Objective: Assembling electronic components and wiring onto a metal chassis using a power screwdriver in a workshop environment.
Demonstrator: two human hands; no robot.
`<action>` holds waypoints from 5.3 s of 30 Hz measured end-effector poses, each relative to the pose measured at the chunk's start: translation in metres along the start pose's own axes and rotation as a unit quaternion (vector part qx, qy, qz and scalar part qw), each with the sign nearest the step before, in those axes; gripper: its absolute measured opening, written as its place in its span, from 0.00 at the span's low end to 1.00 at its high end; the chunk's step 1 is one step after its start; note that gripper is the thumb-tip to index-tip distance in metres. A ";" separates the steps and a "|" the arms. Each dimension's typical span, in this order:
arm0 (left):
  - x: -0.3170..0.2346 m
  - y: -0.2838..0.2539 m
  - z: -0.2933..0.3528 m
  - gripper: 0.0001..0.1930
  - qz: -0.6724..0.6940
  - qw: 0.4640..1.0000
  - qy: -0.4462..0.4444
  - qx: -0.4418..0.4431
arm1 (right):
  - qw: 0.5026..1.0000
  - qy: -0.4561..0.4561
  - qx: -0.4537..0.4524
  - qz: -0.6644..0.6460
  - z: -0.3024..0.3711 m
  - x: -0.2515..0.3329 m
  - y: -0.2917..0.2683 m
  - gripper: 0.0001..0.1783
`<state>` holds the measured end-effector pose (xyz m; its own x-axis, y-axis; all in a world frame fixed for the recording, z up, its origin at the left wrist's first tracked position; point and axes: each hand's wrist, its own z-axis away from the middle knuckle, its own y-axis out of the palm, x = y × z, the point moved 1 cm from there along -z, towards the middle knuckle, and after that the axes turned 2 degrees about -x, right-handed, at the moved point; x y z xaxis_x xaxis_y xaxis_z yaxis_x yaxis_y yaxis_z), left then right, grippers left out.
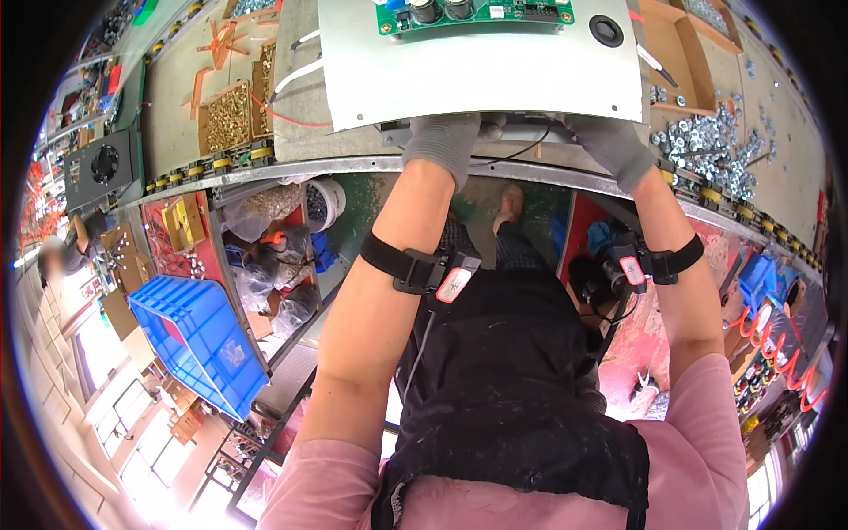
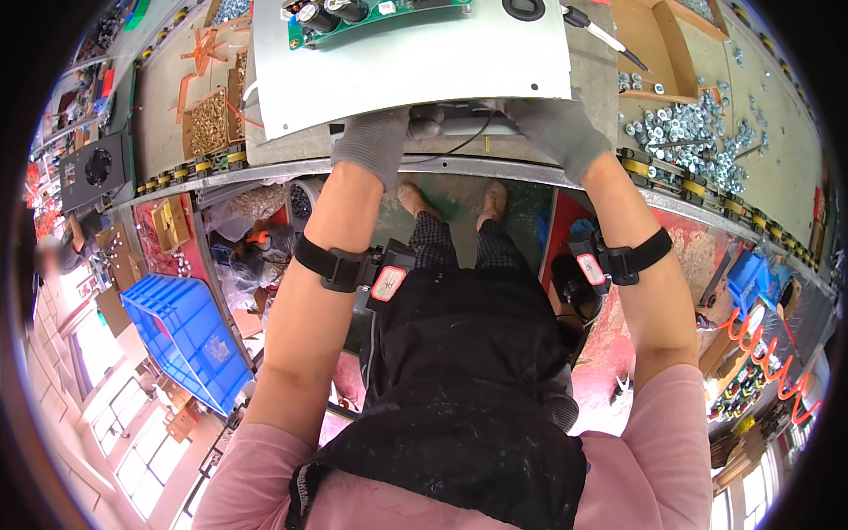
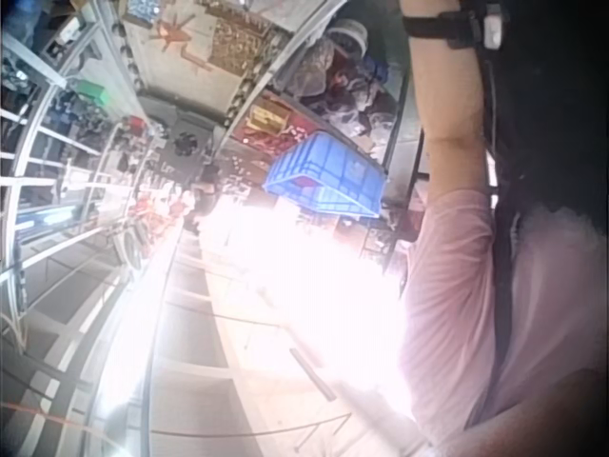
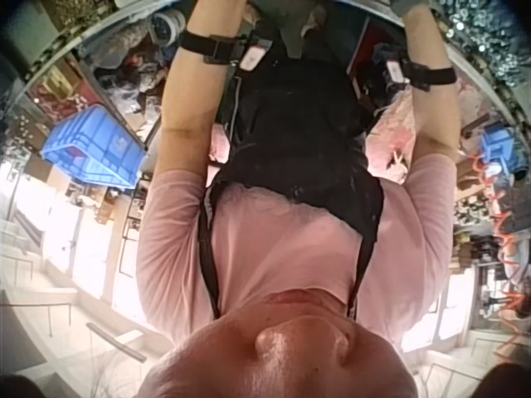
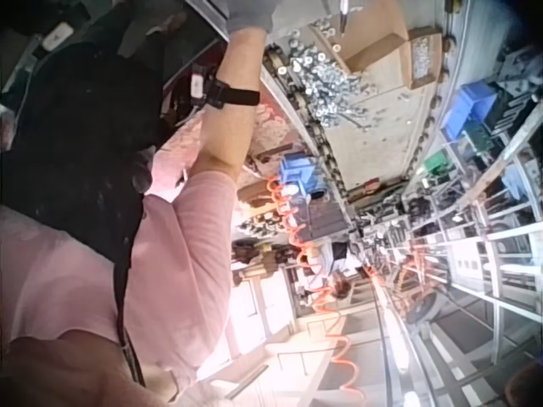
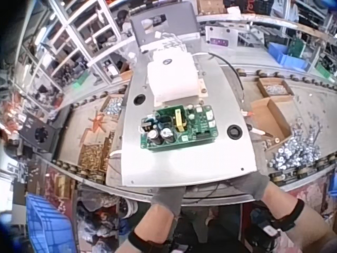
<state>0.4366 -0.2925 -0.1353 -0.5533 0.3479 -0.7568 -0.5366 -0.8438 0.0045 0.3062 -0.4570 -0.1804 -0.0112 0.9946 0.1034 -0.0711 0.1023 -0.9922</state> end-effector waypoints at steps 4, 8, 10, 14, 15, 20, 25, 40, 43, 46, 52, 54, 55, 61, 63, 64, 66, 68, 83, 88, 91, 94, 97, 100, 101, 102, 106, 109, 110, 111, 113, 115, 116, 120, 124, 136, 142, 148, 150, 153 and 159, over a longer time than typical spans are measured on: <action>0.004 0.002 0.001 0.14 -0.024 0.999 0.032 -0.023 | 0.984 -0.019 -0.168 -0.059 0.004 -0.002 -0.001 0.11; 0.012 -0.001 -0.005 0.16 -0.087 0.995 0.054 -0.012 | 0.955 0.086 -0.141 -0.247 0.005 0.001 -0.002 0.11; 0.013 0.000 -0.005 0.17 -0.134 0.989 0.061 0.002 | 0.937 0.145 -0.092 -0.304 0.008 0.007 -0.001 0.12; 0.007 0.004 0.000 0.17 -0.211 0.970 0.122 -0.003 | 0.806 0.249 -0.160 -0.513 0.009 0.018 0.001 0.12; 0.007 0.005 0.001 0.16 -0.092 0.994 0.063 -0.020 | 0.794 0.273 -0.162 -0.518 0.009 0.020 0.000 0.13; 0.008 0.002 -0.002 0.14 -0.128 0.990 0.063 -0.008 | 0.853 0.213 -0.191 -0.436 0.012 0.036 -0.019 0.11; 0.016 -0.003 -0.012 0.12 -0.255 0.955 0.149 -0.015 | 0.942 0.127 -0.238 -0.201 0.010 0.048 -0.031 0.09; 0.050 -0.024 -0.033 0.12 -0.572 0.516 0.623 -0.132 | 0.772 0.270 -0.151 -0.555 0.010 0.020 0.008 0.12; 0.050 -0.021 -0.037 0.13 -0.410 0.817 0.405 0.028 | 0.756 0.264 -0.134 -0.583 0.011 0.013 0.010 0.13; 0.046 -0.021 -0.032 0.14 -0.331 0.871 0.356 0.062 | 0.755 0.307 -0.055 -0.577 0.013 0.005 0.012 0.13; 0.038 -0.021 -0.018 0.17 -0.236 0.909 0.333 0.087 | 0.776 0.274 -0.071 -0.564 0.013 0.012 0.008 0.15; 0.033 -0.018 -0.010 0.18 -0.380 0.789 0.482 -0.002 | 0.710 0.332 -0.088 -0.615 0.014 0.018 0.003 0.17; 0.032 -0.015 -0.006 0.19 -0.511 0.650 0.560 -0.049 | 0.715 0.310 -0.094 -0.620 0.016 0.021 -0.002 0.17; 0.028 -0.010 -0.003 0.19 -0.560 0.656 0.499 -0.083 | 0.685 0.252 -0.134 -0.670 0.021 0.033 -0.024 0.16; 0.031 -0.010 -0.006 0.19 -0.532 0.675 0.505 -0.080 | 0.843 0.215 -0.121 -0.478 0.014 0.030 -0.026 0.13; 0.031 -0.010 -0.007 0.19 -0.493 0.690 0.523 -0.079 | 0.846 0.235 -0.101 -0.468 0.011 0.026 -0.024 0.13; 0.033 -0.010 -0.012 0.17 -0.487 0.696 0.522 -0.076 | 0.935 0.193 -0.115 -0.276 0.005 0.020 -0.023 0.10; 0.035 -0.011 -0.013 0.16 -0.470 0.699 0.533 -0.079 | 0.945 0.136 -0.104 -0.277 -0.002 0.011 -0.021 0.10; 0.018 -0.004 0.021 0.16 -0.743 0.449 0.466 -0.169 | 0.971 0.059 -0.034 -0.230 -0.020 -0.016 -0.031 0.16; 0.008 -0.005 -0.019 0.14 -0.633 0.642 0.430 0.040 | 0.960 0.077 0.009 -0.270 -0.018 -0.023 -0.022 0.16; 0.013 -0.013 -0.031 0.12 -0.649 0.629 0.424 0.047 | 0.942 0.095 0.027 -0.319 -0.017 -0.031 -0.016 0.16; 0.020 -0.018 -0.035 0.15 -0.675 0.641 0.359 0.070 | 0.915 0.128 0.056 -0.378 -0.019 -0.043 -0.008 0.16; 0.020 -0.019 -0.035 0.14 -0.685 0.636 0.347 0.077 | 0.876 0.171 0.091 -0.441 -0.023 -0.058 0.000 0.16; 0.017 -0.020 -0.035 0.14 -0.686 0.637 0.339 0.095 | 0.823 0.223 0.122 -0.509 -0.026 -0.070 0.010 0.16; 0.016 -0.021 -0.036 0.14 -0.685 0.637 0.340 0.096 | 0.803 0.240 0.129 -0.530 -0.027 -0.072 0.014 0.16; 0.015 -0.022 -0.035 0.13 -0.659 0.638 0.386 0.098 | 0.783 0.256 0.135 -0.551 -0.026 -0.072 0.019 0.16; 0.022 -0.027 -0.037 0.12 -0.665 0.619 0.395 0.134 | 0.705 0.301 0.142 -0.626 -0.028 -0.064 0.040 0.17; 0.031 -0.033 -0.038 0.13 -0.645 0.629 0.397 0.178 | 0.645 0.330 0.142 -0.675 -0.030 -0.056 0.053 0.17; 0.034 -0.036 -0.037 0.14 -0.635 0.633 0.397 0.199 | 0.623 0.338 0.141 -0.691 -0.029 -0.053 0.056 0.17; 0.036 -0.038 -0.037 0.15 -0.625 0.636 0.396 0.219 | 0.603 0.347 0.139 -0.705 -0.028 -0.050 0.059 0.17; 0.042 -0.043 -0.036 0.16 -0.613 0.641 0.396 0.239 | 0.567 0.362 0.134 -0.727 -0.024 -0.041 0.064 0.17; 0.047 -0.043 -0.034 0.17 -0.598 0.627 0.462 0.189 | 0.540 0.379 0.126 -0.741 -0.019 -0.033 0.070 0.17; 0.050 -0.042 -0.033 0.17 -0.604 0.635 0.444 0.188 | 0.526 0.387 0.123 -0.747 -0.017 -0.031 0.073 0.17; 0.054 -0.033 -0.032 0.17 -0.632 0.598 0.451 0.198 | 0.454 0.417 0.105 -0.780 -0.009 -0.039 0.083 0.17; 0.055 -0.023 -0.031 0.18 -0.657 0.582 0.443 0.183 | 0.387 0.447 0.077 -0.803 -0.002 -0.056 0.096 0.17; 0.070 -0.020 -0.041 0.19 -0.667 0.253 0.697 0.075 | 0.311 0.454 0.045 -0.834 0.009 -0.068 0.096 0.13; 0.060 -0.011 -0.025 0.22 -0.821 -0.008 0.554 0.141 | 0.338 0.437 0.063 -0.831 0.009 -0.059 0.091 0.14; 0.056 -0.013 -0.024 0.20 -0.735 0.244 0.618 0.132 | 0.370 0.419 0.078 -0.826 0.006 -0.049 0.086 0.15; 0.056 -0.018 -0.027 0.20 -0.732 0.217 0.635 0.118 | 0.376 0.414 0.080 -0.825 0.004 -0.048 0.085 0.15; 0.056 -0.022 -0.032 0.19 -0.767 0.287 0.539 0.198 | 0.390 0.409 0.084 -0.821 0.004 -0.051 0.083 0.16; 0.054 -0.016 -0.033 0.16 -0.756 0.257 0.579 0.162 | 0.437 0.399 0.087 -0.801 0.005 -0.047 0.071 0.17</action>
<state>0.4363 -0.2740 -0.1981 0.9050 -0.3357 0.2612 0.2916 0.0426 -0.9556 0.2967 -0.4964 -0.2551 0.5381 -0.6553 0.5301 0.5754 0.7452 0.3371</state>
